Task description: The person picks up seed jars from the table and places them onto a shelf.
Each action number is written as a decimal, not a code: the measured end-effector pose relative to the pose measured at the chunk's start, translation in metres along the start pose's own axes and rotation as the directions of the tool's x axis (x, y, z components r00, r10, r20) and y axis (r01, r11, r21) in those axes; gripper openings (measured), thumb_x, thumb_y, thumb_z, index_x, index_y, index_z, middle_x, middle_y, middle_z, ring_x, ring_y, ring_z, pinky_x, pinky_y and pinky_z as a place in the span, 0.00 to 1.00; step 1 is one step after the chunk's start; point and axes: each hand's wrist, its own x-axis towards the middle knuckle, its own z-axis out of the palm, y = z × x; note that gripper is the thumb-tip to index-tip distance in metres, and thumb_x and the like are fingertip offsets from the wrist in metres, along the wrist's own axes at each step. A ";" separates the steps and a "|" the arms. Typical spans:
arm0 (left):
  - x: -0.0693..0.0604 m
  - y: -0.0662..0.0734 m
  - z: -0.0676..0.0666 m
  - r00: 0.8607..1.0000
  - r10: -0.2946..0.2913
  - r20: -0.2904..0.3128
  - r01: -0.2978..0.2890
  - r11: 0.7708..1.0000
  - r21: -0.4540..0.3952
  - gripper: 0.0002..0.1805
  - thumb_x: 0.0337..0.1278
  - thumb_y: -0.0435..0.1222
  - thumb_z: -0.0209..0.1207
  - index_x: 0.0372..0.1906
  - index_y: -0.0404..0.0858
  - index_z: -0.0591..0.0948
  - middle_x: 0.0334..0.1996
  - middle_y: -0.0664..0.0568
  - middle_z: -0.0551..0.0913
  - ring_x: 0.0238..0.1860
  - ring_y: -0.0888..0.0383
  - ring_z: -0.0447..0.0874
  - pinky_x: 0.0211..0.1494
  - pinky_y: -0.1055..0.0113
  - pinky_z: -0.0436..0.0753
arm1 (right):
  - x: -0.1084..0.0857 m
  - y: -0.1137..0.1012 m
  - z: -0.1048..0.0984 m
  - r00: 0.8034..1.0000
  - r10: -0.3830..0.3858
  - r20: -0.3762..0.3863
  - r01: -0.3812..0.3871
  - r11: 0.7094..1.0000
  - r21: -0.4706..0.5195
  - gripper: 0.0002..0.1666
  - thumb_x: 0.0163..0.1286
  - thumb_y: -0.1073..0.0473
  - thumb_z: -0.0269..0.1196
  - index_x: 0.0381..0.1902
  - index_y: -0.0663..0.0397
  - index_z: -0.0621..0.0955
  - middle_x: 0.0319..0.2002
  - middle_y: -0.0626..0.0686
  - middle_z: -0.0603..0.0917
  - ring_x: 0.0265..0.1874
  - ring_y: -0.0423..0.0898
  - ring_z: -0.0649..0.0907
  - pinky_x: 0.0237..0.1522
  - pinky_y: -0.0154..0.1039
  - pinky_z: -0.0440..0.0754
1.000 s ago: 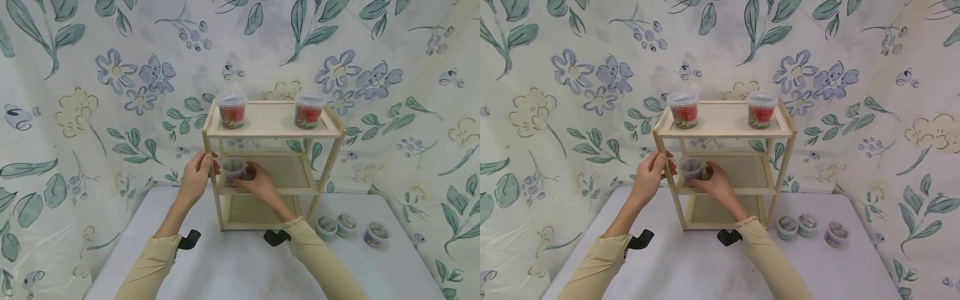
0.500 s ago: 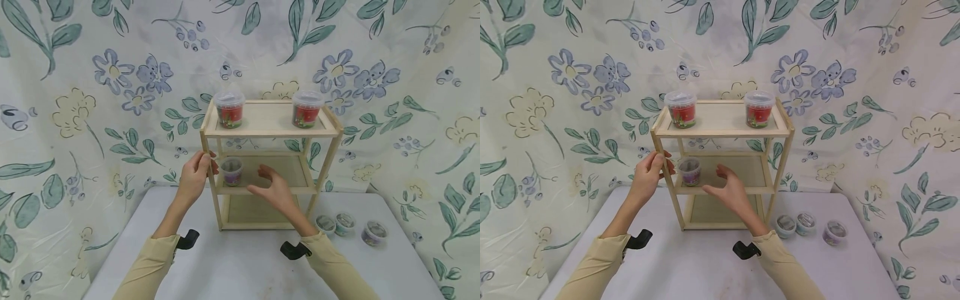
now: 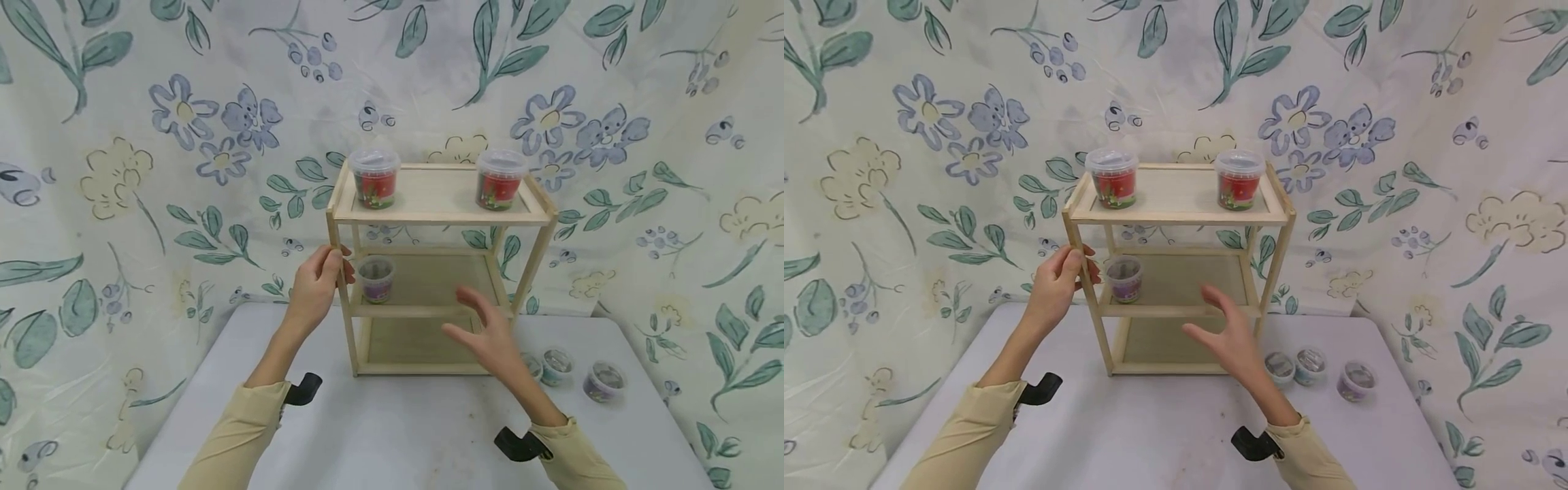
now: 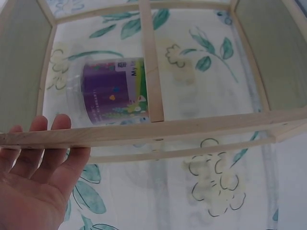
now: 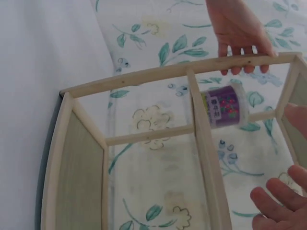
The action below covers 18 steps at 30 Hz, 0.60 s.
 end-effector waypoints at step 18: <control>0.008 -0.028 0.000 1.000 0.006 -0.006 -0.006 1.000 -0.009 0.19 0.79 0.44 0.41 0.53 0.35 0.76 0.37 0.38 0.80 0.39 0.45 0.83 0.46 0.60 0.82 | -0.064 0.038 -0.042 0.996 0.080 -0.031 -0.083 0.990 -0.110 0.34 0.65 0.58 0.69 0.67 0.57 0.70 0.63 0.57 0.75 0.66 0.55 0.72 0.66 0.31 0.66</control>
